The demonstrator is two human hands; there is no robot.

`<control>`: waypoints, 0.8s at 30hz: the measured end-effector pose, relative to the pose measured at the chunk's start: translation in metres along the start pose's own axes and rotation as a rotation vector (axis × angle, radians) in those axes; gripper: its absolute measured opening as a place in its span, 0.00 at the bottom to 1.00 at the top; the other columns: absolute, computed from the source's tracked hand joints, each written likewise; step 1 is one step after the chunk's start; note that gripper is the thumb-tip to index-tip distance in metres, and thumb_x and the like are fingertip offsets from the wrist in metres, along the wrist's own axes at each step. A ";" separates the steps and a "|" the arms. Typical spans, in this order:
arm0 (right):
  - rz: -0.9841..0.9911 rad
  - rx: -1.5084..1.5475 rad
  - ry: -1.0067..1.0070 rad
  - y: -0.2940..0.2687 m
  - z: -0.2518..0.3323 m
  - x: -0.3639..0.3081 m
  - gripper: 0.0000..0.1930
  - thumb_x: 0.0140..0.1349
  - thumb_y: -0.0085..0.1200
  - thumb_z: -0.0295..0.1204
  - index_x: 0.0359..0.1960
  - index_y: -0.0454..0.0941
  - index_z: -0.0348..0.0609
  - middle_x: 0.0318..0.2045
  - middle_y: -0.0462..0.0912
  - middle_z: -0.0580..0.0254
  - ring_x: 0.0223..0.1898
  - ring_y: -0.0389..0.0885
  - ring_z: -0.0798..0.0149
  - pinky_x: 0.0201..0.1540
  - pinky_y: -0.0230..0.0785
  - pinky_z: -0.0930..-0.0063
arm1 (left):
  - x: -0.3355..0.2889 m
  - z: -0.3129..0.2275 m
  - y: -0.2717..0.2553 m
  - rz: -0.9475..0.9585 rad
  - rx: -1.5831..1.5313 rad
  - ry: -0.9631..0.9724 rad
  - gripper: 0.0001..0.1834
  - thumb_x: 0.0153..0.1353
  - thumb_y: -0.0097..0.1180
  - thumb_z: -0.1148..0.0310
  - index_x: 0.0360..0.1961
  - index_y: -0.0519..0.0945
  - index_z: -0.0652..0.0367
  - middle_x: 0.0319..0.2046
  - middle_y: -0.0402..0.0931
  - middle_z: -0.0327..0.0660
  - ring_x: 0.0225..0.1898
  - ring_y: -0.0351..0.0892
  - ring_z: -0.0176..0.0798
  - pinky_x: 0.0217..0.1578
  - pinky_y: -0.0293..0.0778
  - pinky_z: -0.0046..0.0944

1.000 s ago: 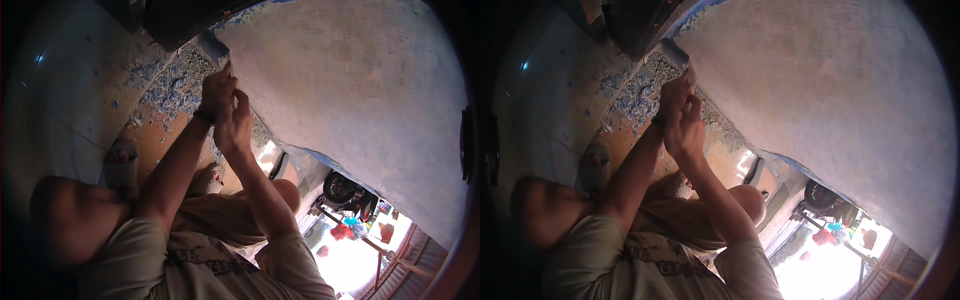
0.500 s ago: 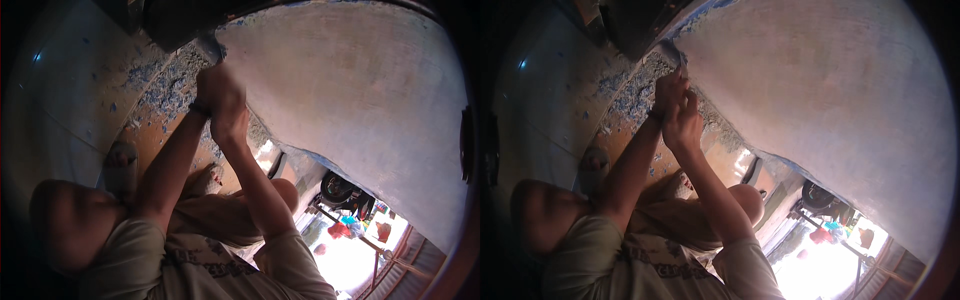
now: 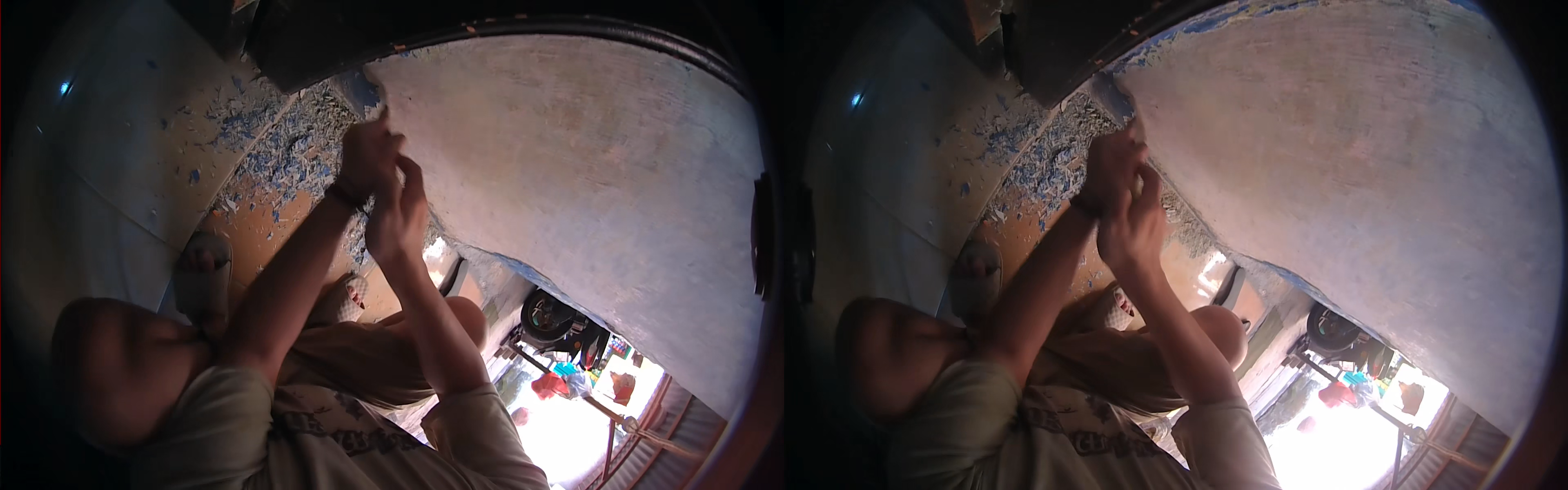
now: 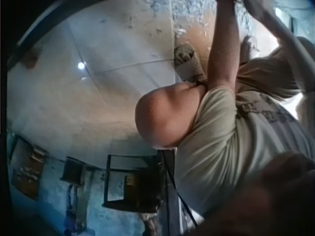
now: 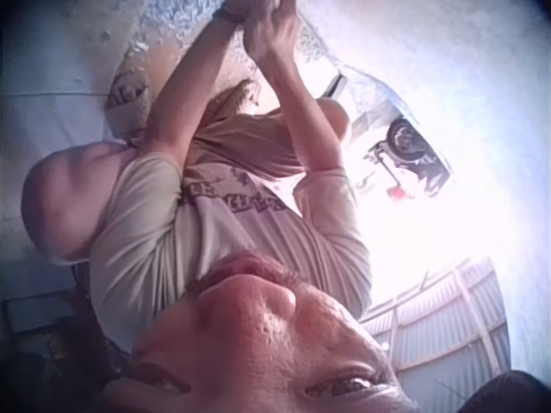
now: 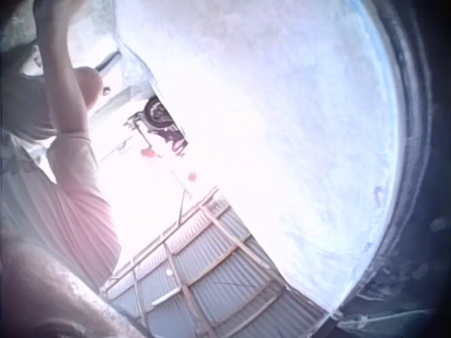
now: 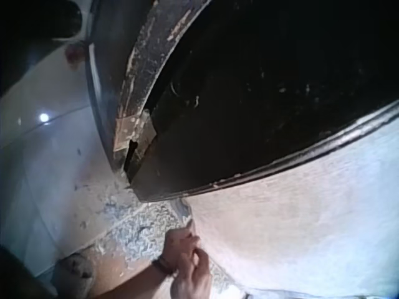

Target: The person scrapes blue paint from the bottom of a wall using a putty knife and then sands the surface with a sanding block.

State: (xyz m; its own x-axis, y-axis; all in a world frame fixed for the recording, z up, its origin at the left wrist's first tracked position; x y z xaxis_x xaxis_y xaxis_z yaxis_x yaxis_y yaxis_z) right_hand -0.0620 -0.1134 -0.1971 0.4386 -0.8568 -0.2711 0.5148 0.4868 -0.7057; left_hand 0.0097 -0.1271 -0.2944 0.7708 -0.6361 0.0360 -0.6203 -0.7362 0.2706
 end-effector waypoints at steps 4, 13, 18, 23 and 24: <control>-0.013 -0.485 -0.406 0.013 -0.003 0.002 0.19 0.59 0.42 0.23 0.53 0.65 0.27 0.45 0.70 0.31 0.40 0.77 0.35 0.43 0.71 0.54 | 0.003 0.019 -0.002 0.037 -0.114 -0.130 0.08 0.49 0.52 0.70 0.20 0.71 0.64 0.12 0.65 0.49 0.13 0.67 0.43 0.17 0.62 0.42; 0.007 -0.466 -0.361 0.013 -0.007 0.000 0.21 0.67 0.35 0.36 0.53 0.65 0.29 0.45 0.73 0.29 0.45 0.75 0.34 0.48 0.68 0.56 | 0.003 0.011 -0.002 0.073 -0.170 -0.149 0.09 0.48 0.54 0.72 0.18 0.69 0.65 0.12 0.63 0.46 0.15 0.62 0.31 0.18 0.61 0.39; 0.031 -0.175 -0.154 0.009 0.011 0.008 0.21 0.66 0.36 0.35 0.51 0.67 0.28 0.45 0.74 0.29 0.45 0.76 0.37 0.47 0.69 0.57 | 0.013 0.004 -0.011 -0.013 0.065 0.002 0.14 0.48 0.54 0.69 0.14 0.66 0.65 0.11 0.62 0.46 0.13 0.64 0.40 0.17 0.60 0.41; 0.015 -0.511 -0.462 0.022 0.019 0.004 0.19 0.66 0.37 0.31 0.52 0.67 0.28 0.46 0.73 0.29 0.44 0.76 0.36 0.47 0.70 0.57 | 0.013 0.013 -0.016 0.026 -0.043 -0.118 0.12 0.48 0.54 0.69 0.15 0.68 0.63 0.10 0.63 0.46 0.15 0.64 0.33 0.18 0.61 0.40; 0.021 -0.072 -0.027 0.016 0.006 0.003 0.20 0.61 0.40 0.24 0.55 0.65 0.30 0.48 0.69 0.29 0.43 0.76 0.33 0.46 0.71 0.53 | 0.009 0.004 -0.016 0.025 0.130 0.107 0.12 0.49 0.54 0.69 0.16 0.68 0.64 0.10 0.64 0.45 0.15 0.63 0.31 0.18 0.61 0.39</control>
State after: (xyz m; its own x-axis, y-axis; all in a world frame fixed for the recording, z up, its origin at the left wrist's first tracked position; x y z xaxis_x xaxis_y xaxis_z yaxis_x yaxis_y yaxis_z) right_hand -0.0481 -0.1069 -0.2053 0.4692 -0.8413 -0.2687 0.4512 0.4899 -0.7459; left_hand 0.0255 -0.1222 -0.3024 0.7617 -0.6315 0.1452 -0.6477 -0.7485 0.1420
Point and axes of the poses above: each hand's wrist, its own x-axis towards the middle knuckle, its own y-axis out of the palm, z = x × y, the point moved 5 cm from there along x, towards the middle knuckle
